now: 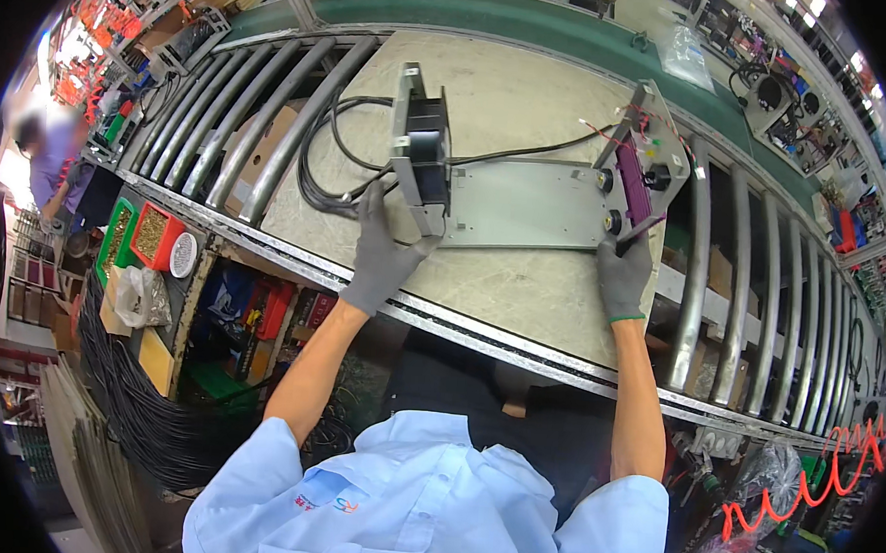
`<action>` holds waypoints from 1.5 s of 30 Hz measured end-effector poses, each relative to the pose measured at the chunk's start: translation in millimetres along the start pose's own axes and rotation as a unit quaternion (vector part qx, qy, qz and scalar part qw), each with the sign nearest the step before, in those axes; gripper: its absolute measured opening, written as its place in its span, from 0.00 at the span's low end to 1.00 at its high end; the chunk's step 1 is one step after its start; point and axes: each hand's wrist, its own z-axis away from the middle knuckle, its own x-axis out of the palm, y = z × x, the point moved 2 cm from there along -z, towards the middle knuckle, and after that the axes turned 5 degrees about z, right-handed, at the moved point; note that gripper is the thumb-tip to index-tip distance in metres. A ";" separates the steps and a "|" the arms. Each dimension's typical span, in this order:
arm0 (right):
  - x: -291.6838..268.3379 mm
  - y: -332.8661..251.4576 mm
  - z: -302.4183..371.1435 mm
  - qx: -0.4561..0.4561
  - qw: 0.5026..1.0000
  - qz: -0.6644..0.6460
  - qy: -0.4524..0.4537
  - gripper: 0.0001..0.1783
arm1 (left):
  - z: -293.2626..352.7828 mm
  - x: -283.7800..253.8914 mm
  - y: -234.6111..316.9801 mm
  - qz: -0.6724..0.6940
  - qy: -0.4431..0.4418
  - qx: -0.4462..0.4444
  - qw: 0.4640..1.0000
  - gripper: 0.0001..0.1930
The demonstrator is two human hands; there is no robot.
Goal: Assembling electronic components and wiring inside a metal chassis, including the use of an electric screwdriver.
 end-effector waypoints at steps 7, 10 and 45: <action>-13.3 29.0 3.7 -0.016 0.995 0.062 0.080 0.28 | -33.8 25.0 22.3 -0.039 -0.120 0.124 0.984 0.54; -19.0 17.5 8.4 -0.023 0.988 0.121 0.089 0.27 | -37.8 39.1 8.7 0.018 -0.121 0.122 0.985 0.49; -87.5 -267.8 78.7 -0.321 0.912 0.098 -0.237 0.30 | -55.1 -58.3 28.4 0.020 -0.038 -0.021 0.999 0.25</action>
